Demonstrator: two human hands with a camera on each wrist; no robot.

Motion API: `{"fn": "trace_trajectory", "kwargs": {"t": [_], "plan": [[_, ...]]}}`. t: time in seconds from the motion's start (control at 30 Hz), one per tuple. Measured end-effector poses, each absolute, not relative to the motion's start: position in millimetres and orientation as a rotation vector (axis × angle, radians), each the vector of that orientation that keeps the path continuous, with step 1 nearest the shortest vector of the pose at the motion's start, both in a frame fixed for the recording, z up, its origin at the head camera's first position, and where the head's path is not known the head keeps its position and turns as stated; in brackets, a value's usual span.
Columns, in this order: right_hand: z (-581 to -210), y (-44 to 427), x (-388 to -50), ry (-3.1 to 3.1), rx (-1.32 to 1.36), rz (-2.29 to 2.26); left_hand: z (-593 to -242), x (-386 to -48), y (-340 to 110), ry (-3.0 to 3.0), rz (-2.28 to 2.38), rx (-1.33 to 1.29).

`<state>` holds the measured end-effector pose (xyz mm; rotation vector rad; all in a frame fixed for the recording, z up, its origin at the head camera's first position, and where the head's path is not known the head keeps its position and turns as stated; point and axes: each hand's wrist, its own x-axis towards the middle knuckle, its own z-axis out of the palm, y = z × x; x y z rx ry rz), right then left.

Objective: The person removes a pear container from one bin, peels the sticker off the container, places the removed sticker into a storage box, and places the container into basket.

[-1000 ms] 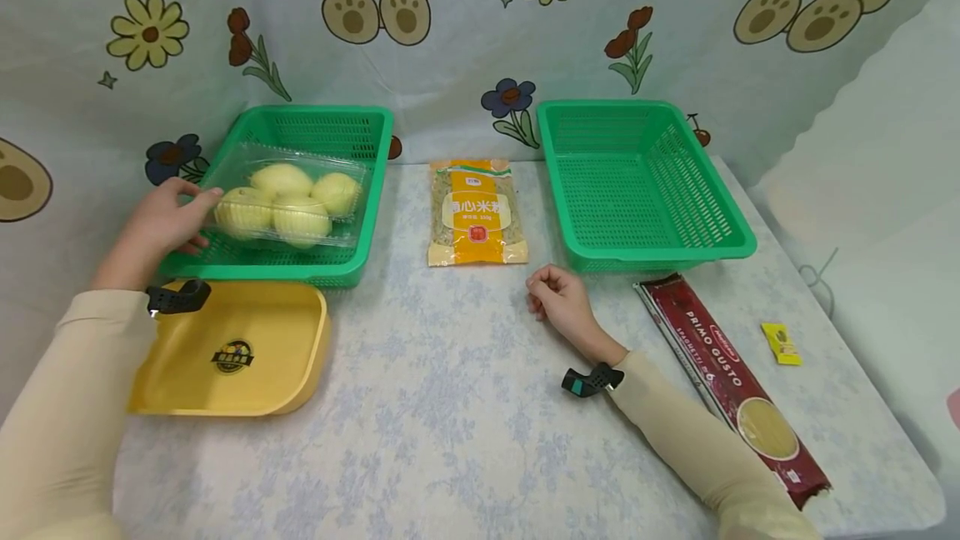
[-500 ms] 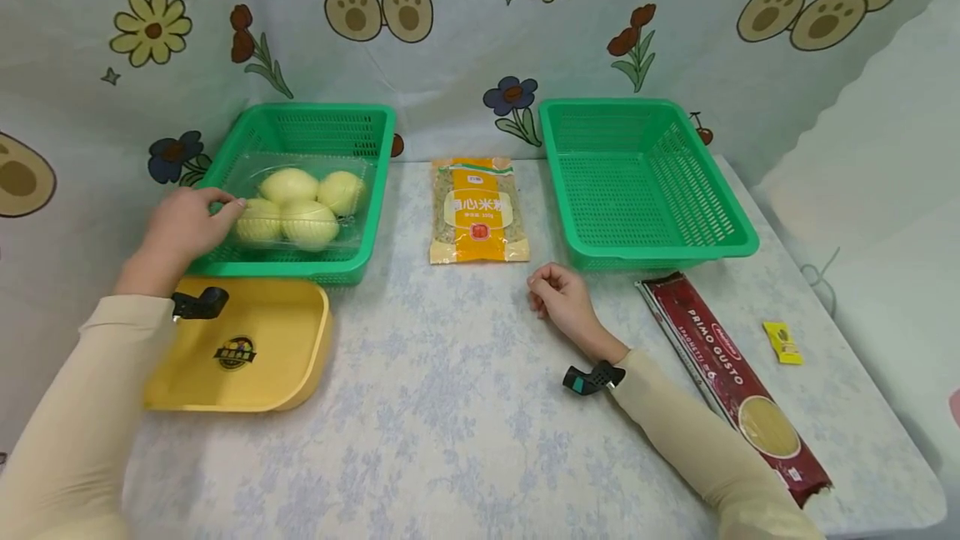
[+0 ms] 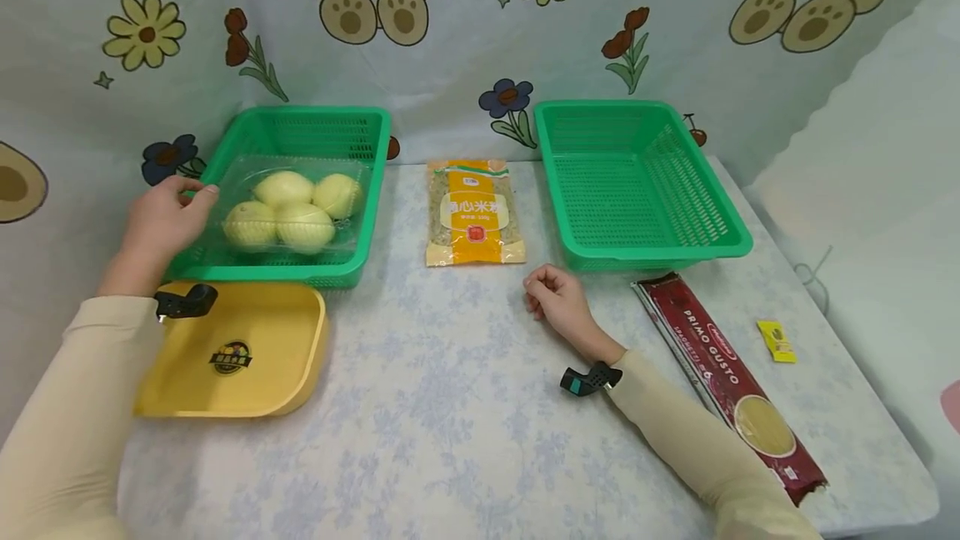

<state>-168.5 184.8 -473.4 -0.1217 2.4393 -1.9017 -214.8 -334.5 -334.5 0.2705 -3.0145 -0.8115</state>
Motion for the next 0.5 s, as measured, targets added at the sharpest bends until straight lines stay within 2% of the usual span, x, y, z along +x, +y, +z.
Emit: {"fn": "trace_trajectory", "kwargs": {"t": [0.17,0.33,0.5], "plan": [[-459,187,-169,2.413,-0.153,-1.838,-330,-211,-328,-2.990,-0.837,0.277],[-428,192,-169,2.492,-0.477,-1.648,-320,-208,-316,-2.988,-0.802,0.237],[-381,204,-174,2.636,-0.732,-1.467,-307,-209,-297,-3.010,-0.716,0.133]]}}
